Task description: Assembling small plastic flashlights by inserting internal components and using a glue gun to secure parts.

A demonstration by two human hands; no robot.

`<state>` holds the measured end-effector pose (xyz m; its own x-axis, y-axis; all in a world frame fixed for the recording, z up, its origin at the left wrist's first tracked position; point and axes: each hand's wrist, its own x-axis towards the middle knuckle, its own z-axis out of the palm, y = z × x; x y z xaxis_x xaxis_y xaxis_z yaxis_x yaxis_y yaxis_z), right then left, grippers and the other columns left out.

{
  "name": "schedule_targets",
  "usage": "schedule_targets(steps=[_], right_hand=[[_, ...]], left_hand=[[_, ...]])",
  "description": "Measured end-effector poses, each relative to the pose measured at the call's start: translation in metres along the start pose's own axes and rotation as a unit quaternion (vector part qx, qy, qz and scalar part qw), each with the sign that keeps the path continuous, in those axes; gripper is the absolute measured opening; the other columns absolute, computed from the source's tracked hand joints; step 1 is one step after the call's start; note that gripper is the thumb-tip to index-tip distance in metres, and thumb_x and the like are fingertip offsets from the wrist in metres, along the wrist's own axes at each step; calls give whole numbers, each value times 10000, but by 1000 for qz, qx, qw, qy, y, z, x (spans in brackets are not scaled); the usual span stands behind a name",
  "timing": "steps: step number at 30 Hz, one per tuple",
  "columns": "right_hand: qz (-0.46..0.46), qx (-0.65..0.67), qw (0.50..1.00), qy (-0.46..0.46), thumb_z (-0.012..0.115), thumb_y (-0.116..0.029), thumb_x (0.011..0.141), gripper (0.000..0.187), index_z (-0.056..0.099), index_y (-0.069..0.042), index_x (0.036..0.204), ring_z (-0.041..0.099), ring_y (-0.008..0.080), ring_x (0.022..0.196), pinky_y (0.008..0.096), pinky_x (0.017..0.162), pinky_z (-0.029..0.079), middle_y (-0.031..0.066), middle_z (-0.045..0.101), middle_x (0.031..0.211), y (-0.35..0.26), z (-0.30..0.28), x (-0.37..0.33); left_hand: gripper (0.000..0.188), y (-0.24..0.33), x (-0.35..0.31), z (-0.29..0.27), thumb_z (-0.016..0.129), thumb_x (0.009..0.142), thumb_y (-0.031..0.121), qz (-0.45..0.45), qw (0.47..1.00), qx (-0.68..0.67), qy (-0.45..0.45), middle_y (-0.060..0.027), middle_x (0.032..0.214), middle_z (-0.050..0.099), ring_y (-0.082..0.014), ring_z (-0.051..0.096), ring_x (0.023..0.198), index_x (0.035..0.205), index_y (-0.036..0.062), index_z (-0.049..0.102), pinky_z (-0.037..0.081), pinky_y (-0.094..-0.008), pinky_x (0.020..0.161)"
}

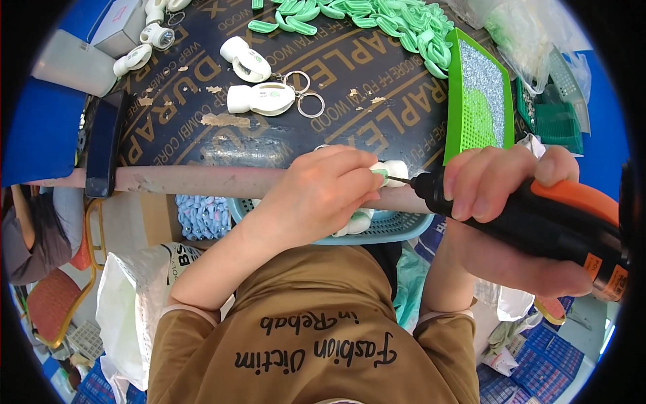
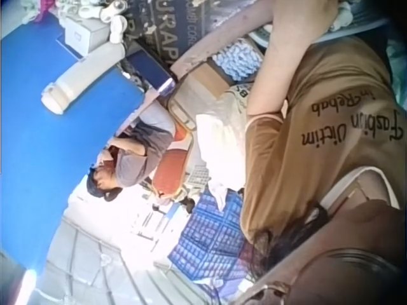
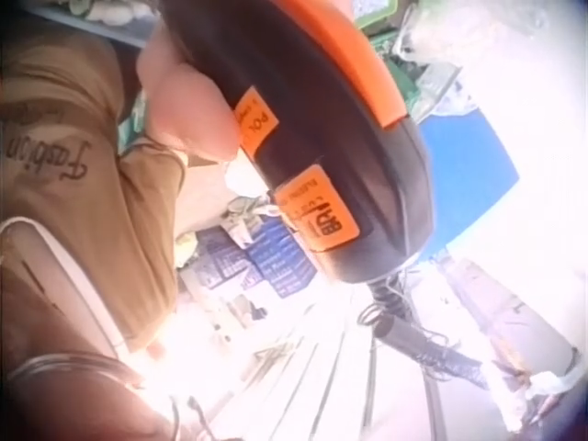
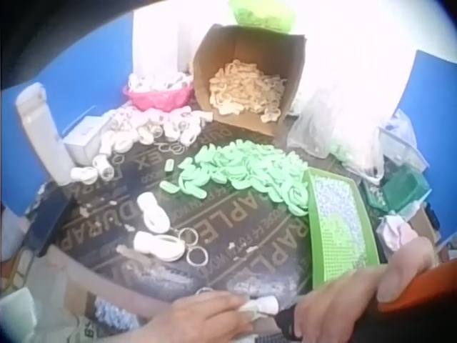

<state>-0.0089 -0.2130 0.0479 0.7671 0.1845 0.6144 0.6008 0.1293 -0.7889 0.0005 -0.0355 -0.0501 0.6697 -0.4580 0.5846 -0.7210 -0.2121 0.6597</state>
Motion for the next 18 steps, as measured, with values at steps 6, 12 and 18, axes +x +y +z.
schedule_targets(steps=[6,12,18], right_hand=[[4,-3,999,-37,435,-867,733,892,449,-70,1133,480,161,479,321,496,431,38,504,653,3,-2,1],[-1,0,998,-61,422,-865,743,879,459,-74,1123,479,157,481,320,492,429,32,503,654,5,-6,0],[-3,44,999,-32,417,-872,739,877,483,-82,1113,475,156,485,315,494,423,26,495,642,13,-4,-4]], left_hand=[[216,-2,0,1,789,663,34,8,1000,-9,10,-113,913,672,-284,671,814,842,36,666,551,-357,660],[221,-2,1,4,788,652,27,15,1000,1,12,-113,904,669,-287,669,803,835,35,664,551,-358,650],[210,-3,-1,4,784,662,28,20,1000,6,20,-112,896,669,-284,672,794,834,37,664,553,-350,629]])
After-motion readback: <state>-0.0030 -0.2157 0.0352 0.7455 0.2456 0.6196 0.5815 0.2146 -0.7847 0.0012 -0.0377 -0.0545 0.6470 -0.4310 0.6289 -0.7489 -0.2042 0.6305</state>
